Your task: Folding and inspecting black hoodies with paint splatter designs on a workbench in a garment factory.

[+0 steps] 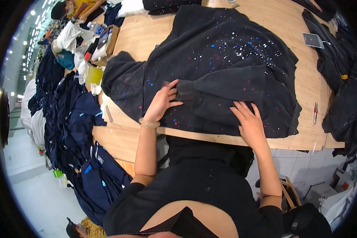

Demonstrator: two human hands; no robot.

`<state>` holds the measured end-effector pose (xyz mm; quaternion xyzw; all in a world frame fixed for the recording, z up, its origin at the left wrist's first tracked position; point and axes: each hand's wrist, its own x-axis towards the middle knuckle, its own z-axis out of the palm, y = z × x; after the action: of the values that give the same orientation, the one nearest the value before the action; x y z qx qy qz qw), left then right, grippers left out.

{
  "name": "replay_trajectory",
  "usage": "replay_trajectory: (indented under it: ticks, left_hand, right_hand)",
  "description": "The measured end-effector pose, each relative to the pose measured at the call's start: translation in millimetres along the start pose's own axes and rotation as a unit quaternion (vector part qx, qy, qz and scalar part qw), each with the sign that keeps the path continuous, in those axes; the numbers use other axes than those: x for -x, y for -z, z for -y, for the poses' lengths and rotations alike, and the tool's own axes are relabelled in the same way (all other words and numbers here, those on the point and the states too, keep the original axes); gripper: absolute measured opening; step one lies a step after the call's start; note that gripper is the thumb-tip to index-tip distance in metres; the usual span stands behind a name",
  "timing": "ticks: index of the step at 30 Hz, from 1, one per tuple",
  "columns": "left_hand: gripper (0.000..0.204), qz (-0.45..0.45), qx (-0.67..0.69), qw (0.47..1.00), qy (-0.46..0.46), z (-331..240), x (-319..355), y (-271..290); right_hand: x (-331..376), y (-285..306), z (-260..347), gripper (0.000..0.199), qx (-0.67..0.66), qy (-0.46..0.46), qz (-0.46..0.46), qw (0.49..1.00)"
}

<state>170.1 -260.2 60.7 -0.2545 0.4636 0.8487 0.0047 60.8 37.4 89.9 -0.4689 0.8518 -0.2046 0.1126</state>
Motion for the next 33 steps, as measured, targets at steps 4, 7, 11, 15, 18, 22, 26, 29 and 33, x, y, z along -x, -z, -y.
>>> replay_trajectory:
  ticks: [4, 7, 11, 15, 18, 22, 26, 29, 33]
  left_hand:
    - [0.061, -0.042, -0.214, 0.973, -0.080, 11, -12, -20]
    - [0.054, -0.082, -0.290, 0.926, -0.227, 19, -25, -33]
    - [0.042, -0.315, -0.462, 0.785, -0.265, 12, -12, -33]
    - [0.035, -0.215, -0.552, 0.772, -0.231, 10, 14, -40]
    - [0.029, -0.144, -0.581, 0.731, -0.327, 10, 11, -44]
    - [0.043, -0.095, -0.562, 0.758, -0.317, 18, -3, -47]
    - [0.068, -0.127, -0.453, 0.833, -0.291, -15, 10, -35]
    - [0.077, -0.105, -0.181, 0.933, -0.294, -60, 51, -17]
    - [0.080, -0.169, -0.327, 0.909, -0.193, -27, 40, 96]
  right_hand:
    - [13, -10, -7, 0.060, 0.010, -0.030, -0.022, 0.999]
    - [14, -15, -8, 0.059, -0.001, -0.036, -0.039, 0.999]
    - [14, -17, -11, 0.060, -0.025, -0.058, -0.040, 0.997]
    - [17, -21, -12, 0.061, -0.036, -0.076, -0.048, 0.995]
    - [16, -21, -13, 0.060, -0.029, -0.066, -0.046, 0.996]
    - [12, -24, -9, 0.061, -0.041, -0.058, -0.043, 0.997]
    - [16, -19, 1, 0.062, -0.044, -0.025, -0.073, 0.996]
    - [22, -10, 20, 0.060, -0.075, 0.032, -0.078, 0.994]
    - [7, -38, 27, 0.051, -0.062, 0.076, -0.046, 0.994]
